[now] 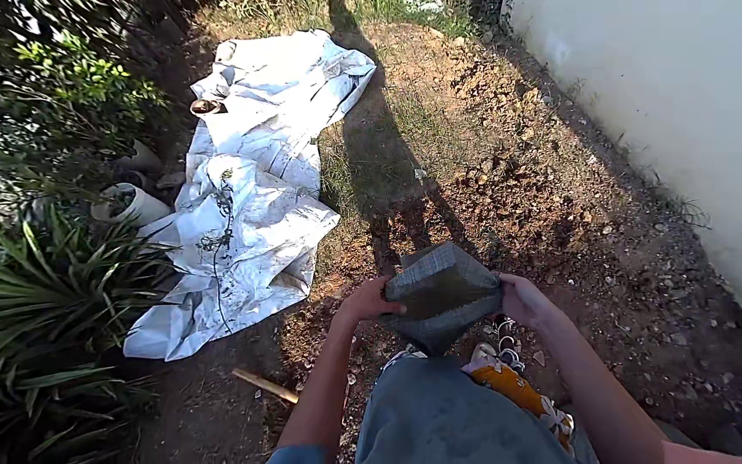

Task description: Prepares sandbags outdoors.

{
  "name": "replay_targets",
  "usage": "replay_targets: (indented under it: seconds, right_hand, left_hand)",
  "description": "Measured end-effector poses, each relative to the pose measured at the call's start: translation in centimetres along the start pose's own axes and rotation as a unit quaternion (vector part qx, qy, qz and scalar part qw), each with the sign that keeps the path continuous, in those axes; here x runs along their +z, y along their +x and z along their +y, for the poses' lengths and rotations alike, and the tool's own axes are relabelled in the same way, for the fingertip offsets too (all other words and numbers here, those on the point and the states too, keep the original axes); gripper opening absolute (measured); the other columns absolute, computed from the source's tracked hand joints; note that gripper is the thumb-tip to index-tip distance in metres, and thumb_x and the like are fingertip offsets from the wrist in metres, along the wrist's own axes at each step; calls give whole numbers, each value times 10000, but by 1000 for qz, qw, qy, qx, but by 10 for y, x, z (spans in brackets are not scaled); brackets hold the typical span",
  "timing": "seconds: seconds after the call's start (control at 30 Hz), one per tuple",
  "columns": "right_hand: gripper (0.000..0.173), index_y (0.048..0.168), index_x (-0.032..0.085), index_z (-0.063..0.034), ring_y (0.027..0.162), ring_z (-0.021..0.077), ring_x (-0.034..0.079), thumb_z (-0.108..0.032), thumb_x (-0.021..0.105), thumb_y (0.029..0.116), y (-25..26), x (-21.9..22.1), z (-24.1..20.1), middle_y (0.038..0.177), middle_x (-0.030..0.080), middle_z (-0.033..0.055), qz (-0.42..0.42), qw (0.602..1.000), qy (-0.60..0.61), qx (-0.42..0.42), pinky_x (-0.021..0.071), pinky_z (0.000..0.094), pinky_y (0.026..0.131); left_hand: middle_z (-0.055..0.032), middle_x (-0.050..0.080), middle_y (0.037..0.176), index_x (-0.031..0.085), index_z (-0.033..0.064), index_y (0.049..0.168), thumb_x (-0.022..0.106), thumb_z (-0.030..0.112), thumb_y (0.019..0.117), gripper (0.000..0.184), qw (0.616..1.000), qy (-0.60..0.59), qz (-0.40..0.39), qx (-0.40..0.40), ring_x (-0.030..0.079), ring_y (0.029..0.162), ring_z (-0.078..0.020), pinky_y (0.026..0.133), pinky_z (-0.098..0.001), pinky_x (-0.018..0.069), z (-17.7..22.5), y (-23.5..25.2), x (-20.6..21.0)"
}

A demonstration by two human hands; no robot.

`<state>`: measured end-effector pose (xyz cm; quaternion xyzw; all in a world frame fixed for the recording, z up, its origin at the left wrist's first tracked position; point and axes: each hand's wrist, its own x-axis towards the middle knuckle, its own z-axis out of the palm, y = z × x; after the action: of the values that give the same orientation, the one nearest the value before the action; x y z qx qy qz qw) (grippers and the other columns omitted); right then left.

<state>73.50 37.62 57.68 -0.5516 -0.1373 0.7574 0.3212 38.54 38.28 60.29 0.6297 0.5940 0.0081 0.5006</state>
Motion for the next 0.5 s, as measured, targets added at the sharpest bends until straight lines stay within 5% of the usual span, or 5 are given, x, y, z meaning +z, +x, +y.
replay_targets:
  seconds: [0.1, 0.2, 0.3, 0.37, 0.5]
  right_hand:
    - [457, 1389, 543, -74, 1078, 261, 683, -406, 476, 1083, -6, 22, 9, 1217, 684, 148, -15, 994, -97, -57, 574, 466, 913]
    - [474, 1151, 678, -4, 900, 248, 670, -434, 494, 1076, -12, 40, 19, 972, 691, 168, 13, 944, -302, -130, 547, 468, 836]
    - [522, 983, 693, -5, 793, 199, 641, -413, 392, 1109, -21, 44, 22, 824, 648, 129, -39, 915, -370, -157, 534, 423, 776]
    - [520, 965, 680, -5, 802, 151, 639, -380, 356, 1122, -24, 42, 25, 821, 644, 99, -83, 916, -357, -165, 537, 375, 786]
    - [472, 1282, 618, -4, 1070, 151, 666, -352, 343, 1123, -31, 29, 18, 1146, 696, 113, -134, 963, -230, -45, 539, 365, 971]
  left_hand:
    - [-204, 603, 1378, 573, 32, 1415, 906, 392, 791, 793, 983, 40, 176, 23, 578, 1272, -376, 1089, -587, 462, 16, 12, 31]
    - [-181, 645, 1328, 498, 38, 1475, 874, 413, 828, 837, 955, 55, 292, 22, 636, 1196, -379, 1021, -603, 507, 46, 13, 40]
    - [-201, 707, 1177, 632, 52, 1342, 673, 363, 1012, 455, 982, 61, 178, -15, 686, 1090, -381, 952, -622, 524, 67, 11, 33]
    - [-188, 697, 1212, 591, 69, 1396, 617, 352, 1049, 449, 996, -28, 85, 27, 682, 1112, -324, 993, -567, 527, 64, 17, 34]
    - [-90, 704, 969, 664, 46, 1200, 485, 276, 1109, 305, 940, -339, 16, 24, 668, 847, -162, 804, -372, 570, 70, 13, 47]
